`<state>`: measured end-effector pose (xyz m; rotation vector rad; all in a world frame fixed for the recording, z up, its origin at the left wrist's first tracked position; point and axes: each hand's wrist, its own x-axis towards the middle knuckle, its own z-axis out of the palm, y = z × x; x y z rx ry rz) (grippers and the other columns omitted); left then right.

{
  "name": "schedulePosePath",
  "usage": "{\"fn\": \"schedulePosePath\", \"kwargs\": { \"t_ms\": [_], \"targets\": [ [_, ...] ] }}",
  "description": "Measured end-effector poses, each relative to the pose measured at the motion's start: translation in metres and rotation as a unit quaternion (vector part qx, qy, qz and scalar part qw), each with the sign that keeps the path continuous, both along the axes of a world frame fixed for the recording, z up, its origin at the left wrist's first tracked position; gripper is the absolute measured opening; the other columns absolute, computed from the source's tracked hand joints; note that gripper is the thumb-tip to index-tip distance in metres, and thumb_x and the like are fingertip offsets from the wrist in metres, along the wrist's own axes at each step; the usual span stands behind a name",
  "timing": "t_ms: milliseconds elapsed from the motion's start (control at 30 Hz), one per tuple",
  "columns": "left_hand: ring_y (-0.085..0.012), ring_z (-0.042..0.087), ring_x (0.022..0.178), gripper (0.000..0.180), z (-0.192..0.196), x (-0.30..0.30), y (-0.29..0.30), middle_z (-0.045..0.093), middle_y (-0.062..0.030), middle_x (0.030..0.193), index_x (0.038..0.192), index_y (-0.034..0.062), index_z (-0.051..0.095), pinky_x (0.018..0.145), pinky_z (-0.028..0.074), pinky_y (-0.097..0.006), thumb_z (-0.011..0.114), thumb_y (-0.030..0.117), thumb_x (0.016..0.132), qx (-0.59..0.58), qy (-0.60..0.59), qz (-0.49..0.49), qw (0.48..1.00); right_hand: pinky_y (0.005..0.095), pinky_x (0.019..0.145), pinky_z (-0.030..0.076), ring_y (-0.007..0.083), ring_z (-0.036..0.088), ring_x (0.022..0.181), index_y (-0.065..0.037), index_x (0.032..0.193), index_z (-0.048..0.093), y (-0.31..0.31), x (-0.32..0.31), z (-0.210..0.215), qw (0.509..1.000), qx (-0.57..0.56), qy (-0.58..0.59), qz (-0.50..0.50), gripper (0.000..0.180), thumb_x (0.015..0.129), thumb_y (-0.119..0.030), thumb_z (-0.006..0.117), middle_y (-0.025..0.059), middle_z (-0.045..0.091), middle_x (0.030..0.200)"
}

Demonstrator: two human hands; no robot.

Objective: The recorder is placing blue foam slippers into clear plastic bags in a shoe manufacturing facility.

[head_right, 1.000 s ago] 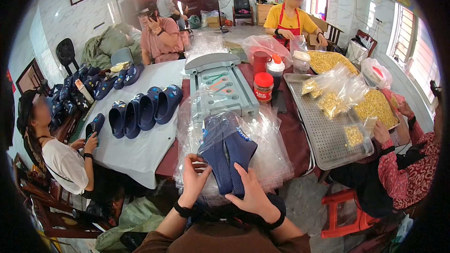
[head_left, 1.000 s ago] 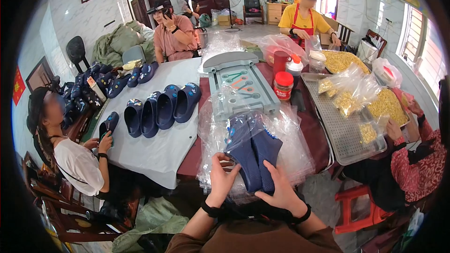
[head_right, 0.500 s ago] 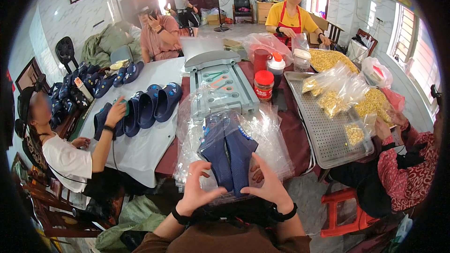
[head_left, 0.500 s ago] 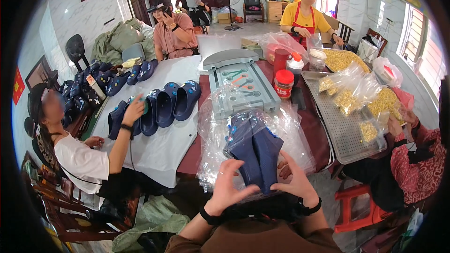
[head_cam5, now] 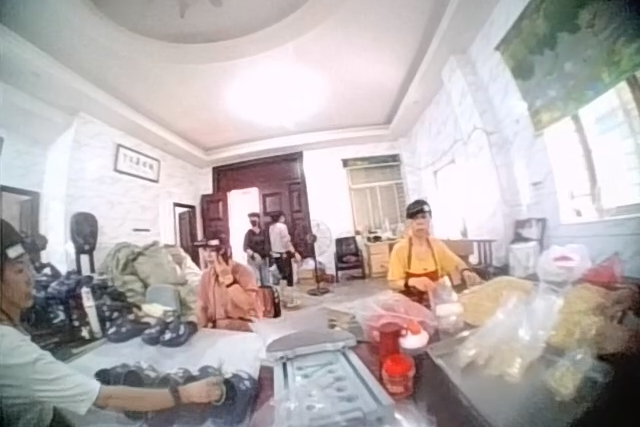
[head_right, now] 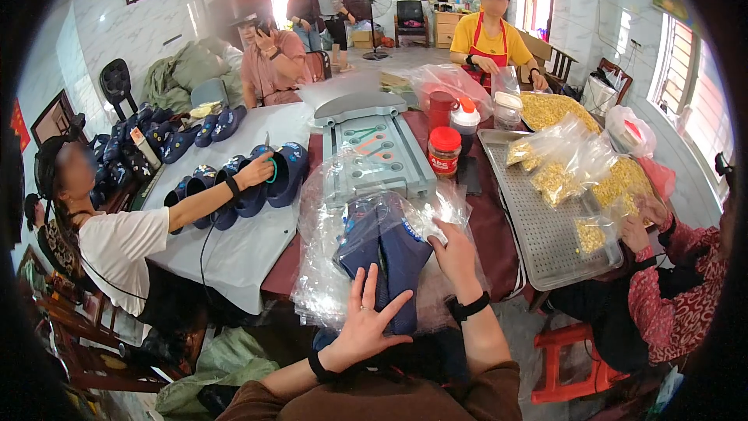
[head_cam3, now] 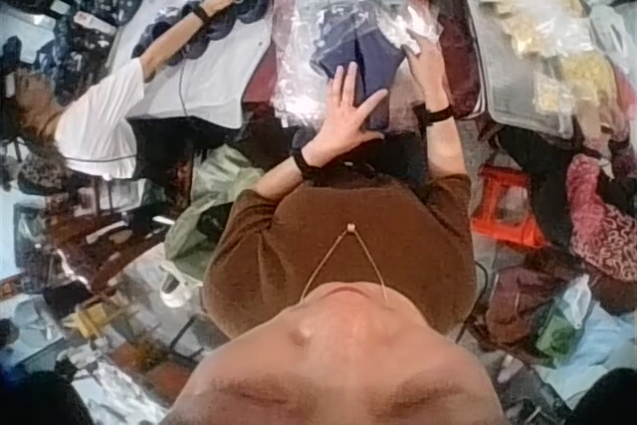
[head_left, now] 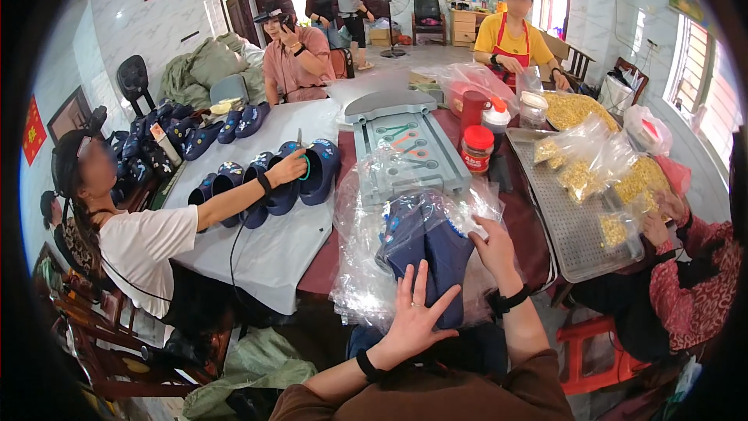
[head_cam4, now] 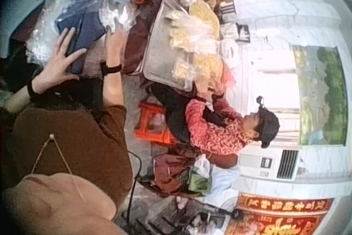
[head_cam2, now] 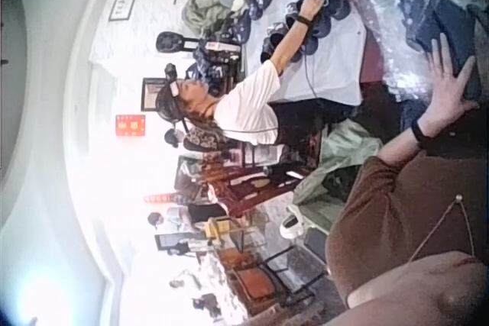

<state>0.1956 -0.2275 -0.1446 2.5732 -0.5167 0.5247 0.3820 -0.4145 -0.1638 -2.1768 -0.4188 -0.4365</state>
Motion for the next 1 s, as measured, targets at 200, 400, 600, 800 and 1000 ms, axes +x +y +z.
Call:
{"fn": "schedulePosePath", "kwargs": {
  "t_ms": [200,400,600,800,1000],
  "targets": [
    [-0.0589,0.007,0.151,0.084,-0.005,-0.002,0.004,0.008,-0.0367,0.164,0.145,0.0253,0.058,0.12,0.023,-0.061,0.093,0.034,0.068,-0.087,-0.004,0.004,0.996,0.0399,0.068,0.052,0.0317,0.068,0.072,-0.006,0.09,0.076,0.004,-0.016,-0.006,0.999,0.005,-0.042,-0.031,0.013,0.091,-0.018,0.072,0.0106,0.072,0.088],
    [-0.0571,0.008,0.152,0.082,-0.005,-0.005,0.014,0.01,-0.035,0.165,0.144,0.0233,0.058,0.12,0.024,-0.061,0.092,0.029,0.069,-0.108,-0.009,0.037,0.993,0.0383,0.064,0.051,0.0302,0.068,0.07,-0.005,0.088,0.073,-0.004,-0.063,-0.006,0.998,-0.033,-0.044,-0.036,0.01,0.09,-0.015,0.072,0.0123,0.069,0.083],
    [-0.0576,0.011,0.15,0.084,-0.005,0.0,0.024,0.012,-0.0354,0.164,0.144,0.0206,0.056,0.118,0.025,-0.062,0.092,0.025,0.069,-0.11,-0.025,0.053,0.992,0.035,0.058,0.05,0.0265,0.066,0.065,-0.003,0.088,0.071,-0.009,-0.106,0.006,0.986,-0.012,0.038,0.16,0.004,0.086,-0.007,0.071,0.0123,0.066,0.079],
    [-0.0547,0.02,0.149,0.081,-0.003,0.003,0.03,0.02,-0.0326,0.162,0.142,0.0167,0.057,0.118,0.03,-0.058,0.092,0.028,0.071,-0.1,-0.043,0.059,0.992,0.0303,0.059,0.049,0.0193,0.064,0.064,-0.002,0.089,0.07,-0.01,-0.13,0.021,0.947,-0.023,0.111,0.299,0.008,0.085,-0.008,0.074,0.0092,0.066,0.079],
    [-0.0407,0.055,0.123,0.057,-0.009,-0.004,0.06,0.057,-0.021,0.135,0.122,0.0055,0.065,0.101,0.046,-0.048,0.09,0.023,0.075,-0.235,-0.117,0.099,0.96,0.0352,0.071,0.055,0.0259,0.067,0.078,-0.009,0.107,0.069,-0.002,-0.144,0.04,0.978,0.002,0.055,0.201,0.029,0.082,-0.018,0.082,0.01,0.066,0.094]
  ]
}}
